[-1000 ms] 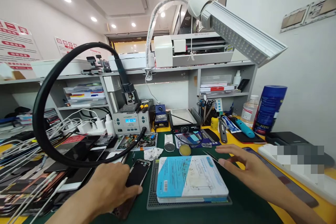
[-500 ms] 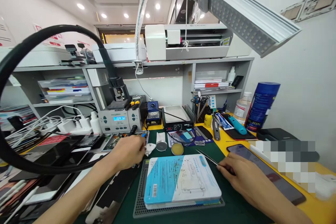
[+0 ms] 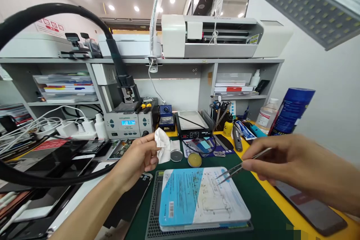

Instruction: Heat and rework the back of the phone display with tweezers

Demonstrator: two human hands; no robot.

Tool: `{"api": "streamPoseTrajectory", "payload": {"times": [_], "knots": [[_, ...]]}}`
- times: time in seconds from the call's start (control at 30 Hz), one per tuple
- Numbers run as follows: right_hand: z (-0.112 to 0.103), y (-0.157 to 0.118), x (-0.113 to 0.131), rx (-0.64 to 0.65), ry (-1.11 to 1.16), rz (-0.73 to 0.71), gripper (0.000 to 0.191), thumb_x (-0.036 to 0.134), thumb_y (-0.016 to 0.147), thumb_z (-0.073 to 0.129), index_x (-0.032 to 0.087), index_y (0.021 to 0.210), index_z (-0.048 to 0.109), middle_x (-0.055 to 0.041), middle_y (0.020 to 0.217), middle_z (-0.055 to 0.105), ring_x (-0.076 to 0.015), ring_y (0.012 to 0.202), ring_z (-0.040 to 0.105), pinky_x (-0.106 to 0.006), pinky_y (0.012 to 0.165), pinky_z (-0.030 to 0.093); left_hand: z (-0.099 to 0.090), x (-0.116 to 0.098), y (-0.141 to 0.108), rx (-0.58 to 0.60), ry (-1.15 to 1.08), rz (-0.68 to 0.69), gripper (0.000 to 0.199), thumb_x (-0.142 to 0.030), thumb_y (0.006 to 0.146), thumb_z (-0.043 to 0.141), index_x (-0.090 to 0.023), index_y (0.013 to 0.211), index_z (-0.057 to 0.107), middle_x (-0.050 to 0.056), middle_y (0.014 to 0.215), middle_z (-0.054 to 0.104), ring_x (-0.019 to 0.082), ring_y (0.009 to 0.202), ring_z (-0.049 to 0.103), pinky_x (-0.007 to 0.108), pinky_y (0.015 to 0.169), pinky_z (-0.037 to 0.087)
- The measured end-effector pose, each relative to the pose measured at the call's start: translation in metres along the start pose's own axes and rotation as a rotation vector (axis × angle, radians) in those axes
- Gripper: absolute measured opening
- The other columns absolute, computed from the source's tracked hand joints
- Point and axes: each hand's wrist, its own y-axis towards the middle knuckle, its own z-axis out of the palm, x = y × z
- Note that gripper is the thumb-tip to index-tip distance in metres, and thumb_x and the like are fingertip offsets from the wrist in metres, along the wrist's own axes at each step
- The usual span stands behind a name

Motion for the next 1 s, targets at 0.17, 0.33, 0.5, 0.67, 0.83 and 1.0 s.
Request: {"api": "streamPoseTrajectory", "payload": {"times": [0.17, 0.33, 0.5, 0.67, 0.83, 1.0], "knots": [[0.026, 0.032, 0.033, 0.23, -0.021, -0.05, 0.01, 0.038, 0.086, 0.08, 0.03, 0.081, 0.082, 0.0018, 0.069, 0.076, -0.0166, 0.063, 0.064, -0.022, 0.049, 0.041, -0.005, 0.004, -0.006, 0.06, -0.174, -0.085, 0.025, -0.026, 0.07, 0.08, -0.018, 0.086, 0.063, -0.007, 0.063, 0.047, 0.004, 0.047, 0.032, 0.015, 0.037, 0.027], [0.045, 0.042, 0.017, 0.347, 0.119, -0.006, 0.02, 0.047, 0.088, 0.078, 0.028, 0.091, 0.083, -0.0017, 0.087, 0.079, -0.0207, 0.076, 0.07, -0.027, 0.064, 0.053, -0.007, 0.011, -0.005, 0.091, -0.253, -0.154, 0.025, -0.026, 0.07, 0.081, -0.019, 0.083, 0.061, -0.006, 0.065, 0.047, 0.005, 0.049, 0.032, 0.014, 0.035, 0.028], [0.053, 0.038, 0.004, 0.266, 0.316, 0.039, 0.019, 0.043, 0.083, 0.086, 0.025, 0.09, 0.083, -0.0011, 0.08, 0.079, -0.0184, 0.075, 0.07, -0.024, 0.065, 0.055, -0.007, 0.015, -0.005, 0.104, -0.226, -0.166, 0.018, -0.029, 0.079, 0.08, -0.019, 0.08, 0.064, -0.005, 0.063, 0.046, 0.007, 0.05, 0.032, 0.014, 0.036, 0.027], [0.069, 0.031, -0.019, 0.115, 0.445, -0.013, 0.021, 0.046, 0.087, 0.083, 0.026, 0.091, 0.086, -0.0037, 0.075, 0.08, -0.0174, 0.066, 0.07, -0.025, 0.062, 0.058, 0.001, 0.023, -0.009, 0.1, 0.062, -0.134, 0.017, -0.035, 0.082, 0.072, -0.019, 0.078, 0.072, -0.002, 0.066, 0.048, 0.009, 0.052, 0.033, 0.017, 0.039, 0.028], [0.084, 0.03, -0.031, 0.069, 0.458, -0.04, 0.019, 0.048, 0.085, 0.084, 0.03, 0.086, 0.088, -0.003, 0.068, 0.077, -0.0173, 0.06, 0.069, -0.023, 0.055, 0.059, 0.006, 0.029, -0.012, 0.149, 0.152, -0.14, 0.025, -0.039, 0.084, 0.068, -0.02, 0.068, 0.068, 0.0, 0.064, 0.056, 0.013, 0.055, 0.047, 0.021, 0.048, 0.037], [0.089, 0.03, -0.026, 0.035, 0.471, -0.068, 0.015, 0.048, 0.085, 0.083, 0.033, 0.085, 0.088, -0.0032, 0.065, 0.077, -0.0181, 0.057, 0.071, -0.024, 0.052, 0.062, 0.009, 0.029, -0.011, 0.116, 0.094, -0.143, 0.024, -0.035, 0.074, 0.077, -0.022, 0.058, 0.064, 0.0, 0.06, 0.058, 0.016, 0.057, 0.051, 0.025, 0.052, 0.041]]}}
